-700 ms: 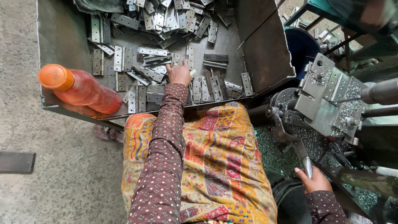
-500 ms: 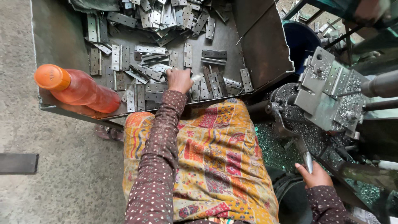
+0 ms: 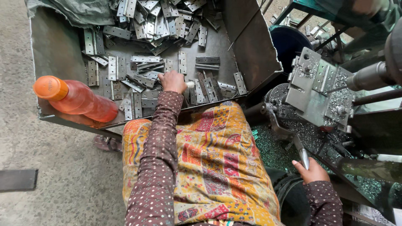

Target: The person repeatedly picks up small metal plates from a bin, places them into a press machine, and activates the lever to punch holes. The processed plates are then removed and returned to the bin.

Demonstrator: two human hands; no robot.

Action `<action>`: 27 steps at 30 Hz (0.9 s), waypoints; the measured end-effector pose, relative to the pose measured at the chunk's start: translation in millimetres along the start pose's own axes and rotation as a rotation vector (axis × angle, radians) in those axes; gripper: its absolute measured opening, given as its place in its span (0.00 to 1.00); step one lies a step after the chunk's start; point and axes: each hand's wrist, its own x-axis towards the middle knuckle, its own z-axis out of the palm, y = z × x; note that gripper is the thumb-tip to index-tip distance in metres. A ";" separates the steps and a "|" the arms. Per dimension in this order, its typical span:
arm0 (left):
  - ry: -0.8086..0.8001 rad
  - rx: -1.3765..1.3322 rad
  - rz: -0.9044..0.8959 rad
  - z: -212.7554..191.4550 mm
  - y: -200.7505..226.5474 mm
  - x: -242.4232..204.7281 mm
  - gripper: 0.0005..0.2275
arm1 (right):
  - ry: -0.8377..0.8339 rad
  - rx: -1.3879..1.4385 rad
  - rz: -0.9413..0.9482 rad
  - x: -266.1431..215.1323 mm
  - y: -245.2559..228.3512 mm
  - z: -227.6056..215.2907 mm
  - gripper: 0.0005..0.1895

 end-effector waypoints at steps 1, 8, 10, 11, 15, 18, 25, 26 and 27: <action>0.074 -0.011 0.040 -1.6 0.4 -7.9 0.11 | -0.002 0.004 -0.001 -0.5 0.3 0.2 0.31; 0.301 -0.168 0.363 3.6 -9.6 -66.7 0.13 | -0.011 -0.060 -0.013 6.5 7.5 7.4 0.30; 0.375 -0.179 0.464 -3.4 1.0 -89.2 0.08 | 0.039 -0.099 -0.053 10.1 10.6 14.3 0.31; 0.429 -0.116 0.485 -10.4 8.9 -100.6 0.06 | 0.094 -0.126 -0.092 12.4 10.9 18.9 0.31; 0.569 -0.200 0.605 -48.5 72.9 -145.1 0.04 | 0.089 -0.160 -0.095 17.3 16.8 22.3 0.34; 0.621 -0.366 0.835 -69.7 137.8 -180.8 0.08 | 0.081 -0.155 -0.097 16.1 10.5 21.0 0.33; 0.756 -0.010 1.218 -28.4 304.8 -213.2 0.10 | 0.072 -0.114 -0.117 3.5 -3.2 14.7 0.34; 0.755 -0.031 1.187 -16.8 318.9 -212.0 0.13 | 0.071 -0.099 -0.110 2.6 -4.4 14.3 0.34; 0.755 -0.051 1.156 -6.0 330.0 -209.9 0.16 | 0.069 -0.084 -0.103 1.9 -5.6 14.3 0.34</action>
